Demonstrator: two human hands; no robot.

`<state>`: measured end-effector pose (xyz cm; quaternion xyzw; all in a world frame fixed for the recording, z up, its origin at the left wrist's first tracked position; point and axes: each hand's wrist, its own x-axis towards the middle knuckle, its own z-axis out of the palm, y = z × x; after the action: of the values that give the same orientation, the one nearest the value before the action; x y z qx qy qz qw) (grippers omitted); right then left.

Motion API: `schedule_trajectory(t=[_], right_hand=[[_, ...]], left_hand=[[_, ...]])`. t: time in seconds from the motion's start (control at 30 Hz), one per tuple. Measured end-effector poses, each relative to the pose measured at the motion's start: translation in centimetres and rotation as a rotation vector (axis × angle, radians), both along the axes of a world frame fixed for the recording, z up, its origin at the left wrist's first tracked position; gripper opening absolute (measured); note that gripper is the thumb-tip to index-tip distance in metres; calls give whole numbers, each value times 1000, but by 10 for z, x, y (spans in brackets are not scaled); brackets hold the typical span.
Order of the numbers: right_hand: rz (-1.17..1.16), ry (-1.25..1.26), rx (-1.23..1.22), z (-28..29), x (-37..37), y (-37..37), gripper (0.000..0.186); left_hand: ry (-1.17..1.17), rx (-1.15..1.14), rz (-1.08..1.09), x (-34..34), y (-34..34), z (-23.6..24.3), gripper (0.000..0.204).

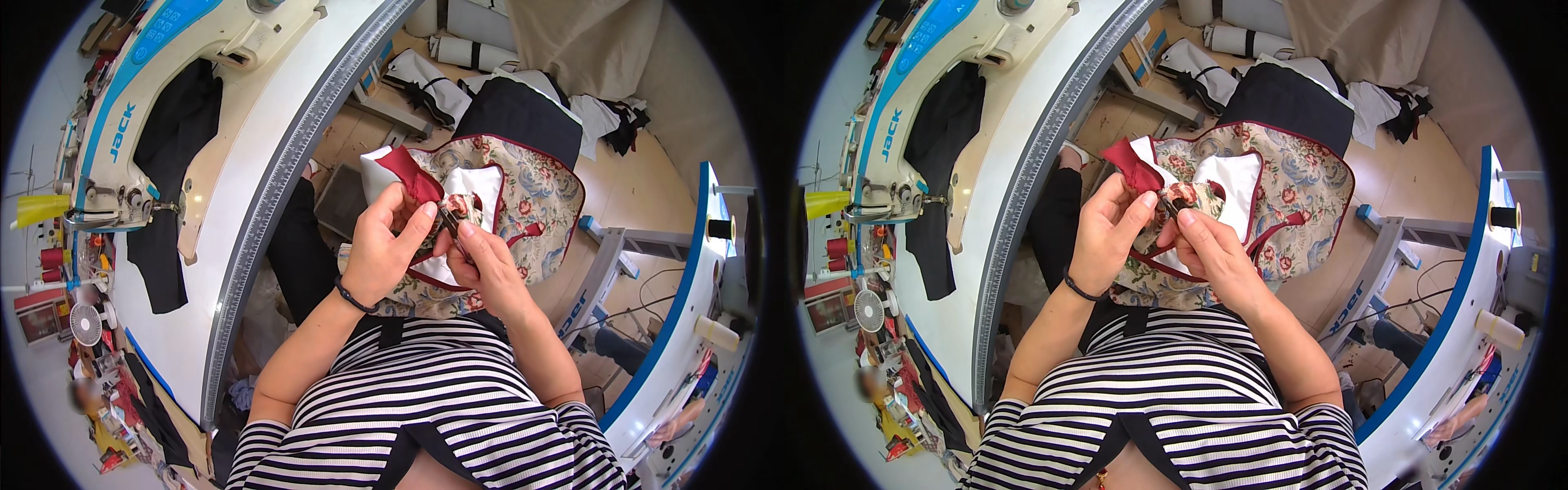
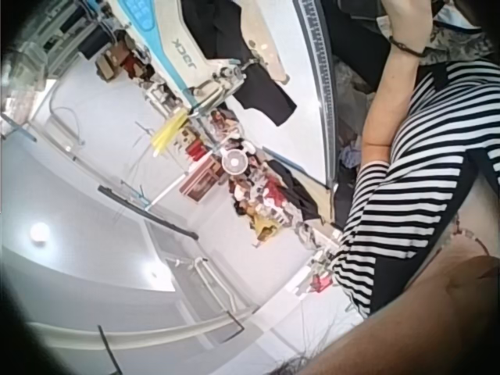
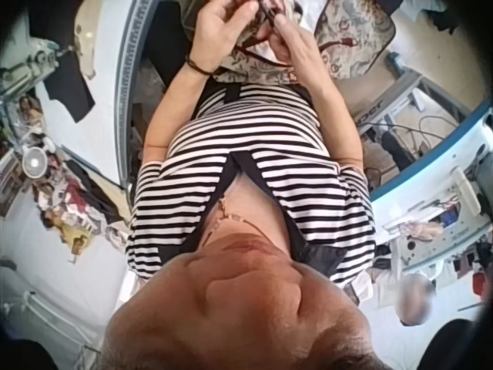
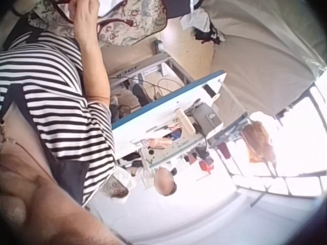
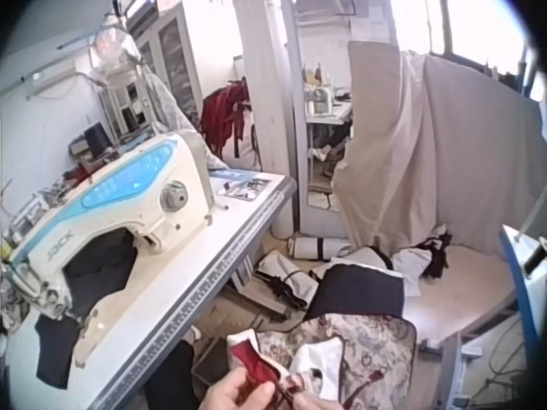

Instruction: The person sews a black fabric piece using a sewing machine, then cuts a red fabric strip from a floral-patterned bag with scissors. The person handles the fabric and bag throughout the process.

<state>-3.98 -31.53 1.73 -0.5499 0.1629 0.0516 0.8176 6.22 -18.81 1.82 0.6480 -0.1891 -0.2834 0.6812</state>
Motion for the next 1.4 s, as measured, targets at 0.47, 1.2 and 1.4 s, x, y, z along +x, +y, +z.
schedule_trajectory(t=[0.47, 1.2, 1.4], right_hand=[[14, 38, 166, -3, 6, -2, 37], [7, 33, 328, -5, 8, -1, 36], [20, 11, 310, -6, 9, -1, 39]], left_hand=[[74, -10, -62, 0, 5, 4, 24], [200, -122, -61, -2, 5, 4, 15], [266, -144, -47, -1, 5, 5, 19]])
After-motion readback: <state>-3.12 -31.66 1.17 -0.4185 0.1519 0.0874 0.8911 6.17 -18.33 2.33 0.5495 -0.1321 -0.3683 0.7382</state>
